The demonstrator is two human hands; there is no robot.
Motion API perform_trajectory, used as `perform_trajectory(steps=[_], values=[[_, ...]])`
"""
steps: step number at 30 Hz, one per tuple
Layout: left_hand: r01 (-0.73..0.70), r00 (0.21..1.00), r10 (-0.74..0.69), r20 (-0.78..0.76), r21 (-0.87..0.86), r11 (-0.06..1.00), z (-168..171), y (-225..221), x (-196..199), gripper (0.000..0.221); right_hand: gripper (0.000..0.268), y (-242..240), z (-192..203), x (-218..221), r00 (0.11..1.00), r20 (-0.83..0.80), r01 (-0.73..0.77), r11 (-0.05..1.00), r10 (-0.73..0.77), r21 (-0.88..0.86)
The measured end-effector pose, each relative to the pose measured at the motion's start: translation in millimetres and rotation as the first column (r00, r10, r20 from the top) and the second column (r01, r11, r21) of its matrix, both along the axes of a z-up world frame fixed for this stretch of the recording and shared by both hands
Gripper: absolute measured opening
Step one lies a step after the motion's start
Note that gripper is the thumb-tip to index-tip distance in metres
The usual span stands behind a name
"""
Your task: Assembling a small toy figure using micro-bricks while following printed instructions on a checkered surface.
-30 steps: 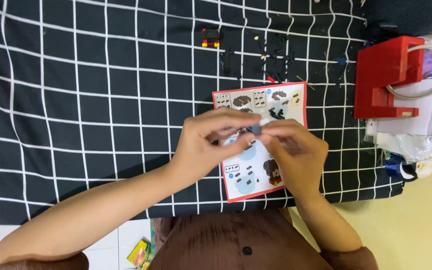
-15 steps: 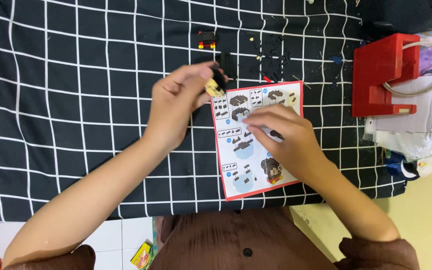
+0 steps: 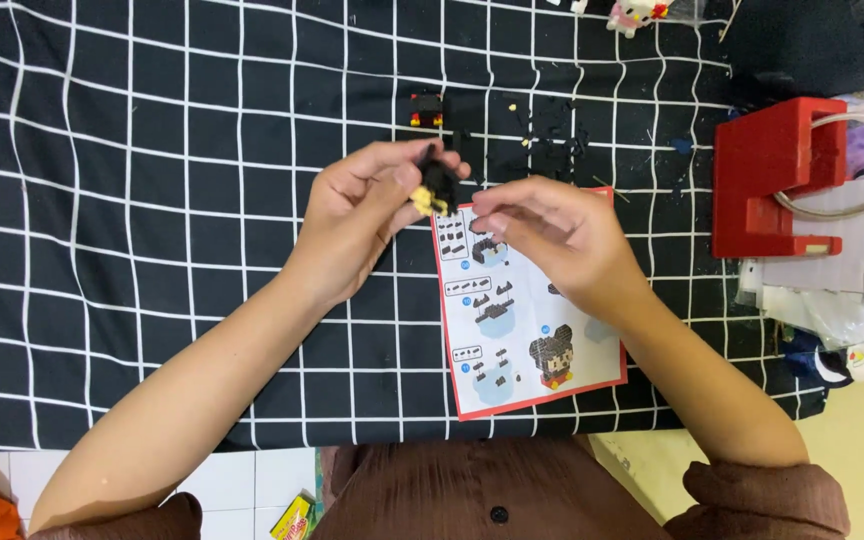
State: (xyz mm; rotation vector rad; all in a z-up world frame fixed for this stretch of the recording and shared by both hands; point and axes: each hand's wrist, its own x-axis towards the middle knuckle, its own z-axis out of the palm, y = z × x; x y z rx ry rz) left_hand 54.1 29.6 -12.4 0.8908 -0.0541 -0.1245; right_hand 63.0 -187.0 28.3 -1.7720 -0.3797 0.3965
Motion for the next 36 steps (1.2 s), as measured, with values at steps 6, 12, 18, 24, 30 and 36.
perform_trajectory(steps=[6,12,18,24,30,36], values=[[0.12,0.981,-0.121,0.149,0.017,0.993,0.0,0.8,-2.6,0.029,0.034,1.1,-10.0,-15.1,0.841,-0.536,0.077,0.968,0.065,0.239],[-0.24,0.65,-0.391,0.652,0.664,0.708,28.1,-8.3,-11.7,0.02,0.048,-0.3,-45.6,-23.8,0.547,-0.805,0.298,0.845,0.229,0.443],[-0.448,0.638,-0.275,0.719,0.637,0.627,38.8,-18.6,-24.4,0.022,0.044,-23.0,-93.0,-21.3,0.607,-0.777,0.256,0.885,0.167,0.39],[-0.254,0.831,-0.146,0.537,0.6,0.759,34.3,-8.0,-17.0,0.025,0.053,-19.2,-20.9,-11.4,0.658,-0.716,0.19,0.868,0.235,0.459],[0.003,0.99,-0.063,0.128,0.424,0.905,14.8,-12.6,-17.2,0.022,0.052,-28.9,-8.3,-15.2,0.834,-0.54,0.03,0.97,0.109,0.242],[0.142,0.99,-0.139,-0.03,0.246,0.959,2.2,-15.8,-16.9,0.044,0.041,-36.2,-26.8,-27.8,0.992,-0.026,-0.127,0.988,0.125,-0.089]])
